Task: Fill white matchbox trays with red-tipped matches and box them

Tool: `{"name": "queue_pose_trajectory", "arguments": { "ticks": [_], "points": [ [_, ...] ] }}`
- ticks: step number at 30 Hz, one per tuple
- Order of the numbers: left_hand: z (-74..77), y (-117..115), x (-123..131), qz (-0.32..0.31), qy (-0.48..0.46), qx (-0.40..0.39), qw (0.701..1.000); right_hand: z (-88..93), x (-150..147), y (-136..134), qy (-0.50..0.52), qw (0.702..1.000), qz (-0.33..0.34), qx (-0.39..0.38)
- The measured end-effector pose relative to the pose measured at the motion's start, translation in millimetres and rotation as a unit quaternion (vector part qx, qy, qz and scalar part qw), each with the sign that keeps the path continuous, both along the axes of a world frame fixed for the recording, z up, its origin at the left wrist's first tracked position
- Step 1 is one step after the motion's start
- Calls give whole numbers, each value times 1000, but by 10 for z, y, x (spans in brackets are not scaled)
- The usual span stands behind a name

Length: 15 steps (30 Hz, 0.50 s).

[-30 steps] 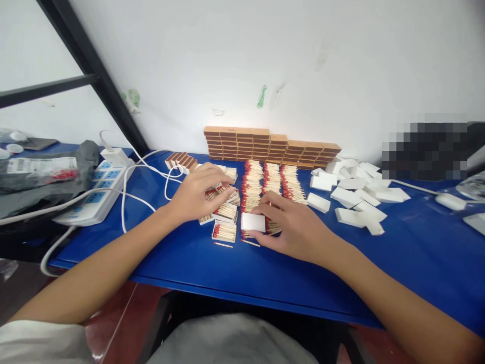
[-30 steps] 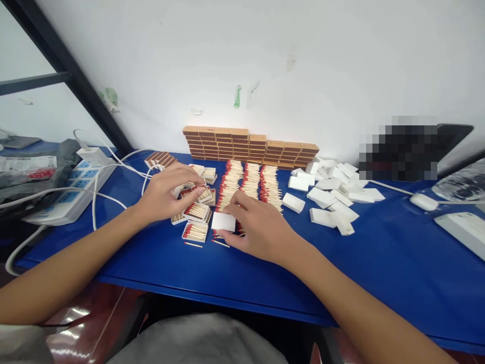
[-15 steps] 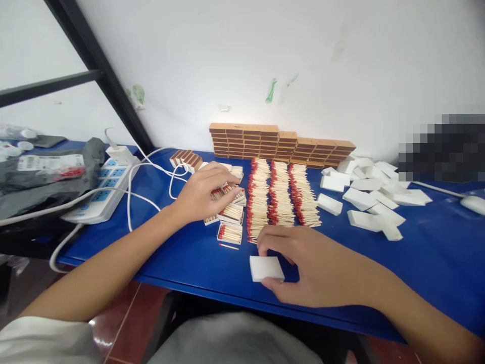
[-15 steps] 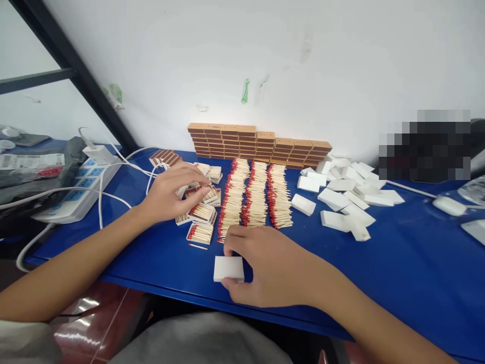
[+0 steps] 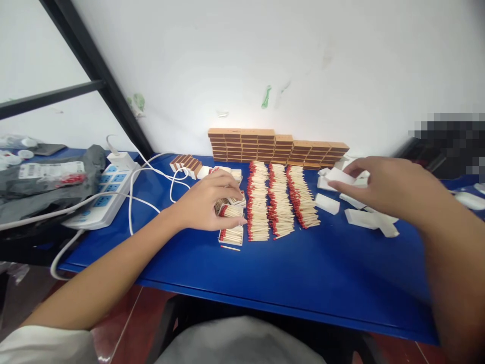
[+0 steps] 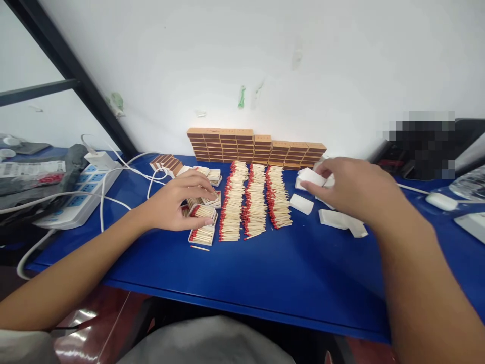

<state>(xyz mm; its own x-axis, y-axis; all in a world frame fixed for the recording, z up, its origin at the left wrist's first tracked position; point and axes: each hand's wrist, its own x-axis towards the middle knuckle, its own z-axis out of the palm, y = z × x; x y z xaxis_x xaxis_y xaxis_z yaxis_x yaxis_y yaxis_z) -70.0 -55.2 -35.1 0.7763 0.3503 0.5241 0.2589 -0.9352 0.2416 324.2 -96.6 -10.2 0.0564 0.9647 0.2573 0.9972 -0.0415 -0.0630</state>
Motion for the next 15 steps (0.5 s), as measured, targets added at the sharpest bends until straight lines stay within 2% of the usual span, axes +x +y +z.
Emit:
{"name": "queue_pose_trajectory", "arguments": {
  "ticks": [2, 4, 10, 15],
  "points": [
    [4, 1, -8, -4, 13, -8, 1000, -38, 210, 71, 11, 1000, -6, -16],
    [5, 5, -13, -6, 20, -16, 1000, -62, 257, 87, 23, 1000, 15, -5],
    [-2, 27, -26, -16, 29, -44, 998, -99, -152, -1, 40, 990, 136, 26],
    [9, 21, -34, -9, 41, -68, 997, -136, -356, -61, 40, 978, 193, 64]
  ]
}}
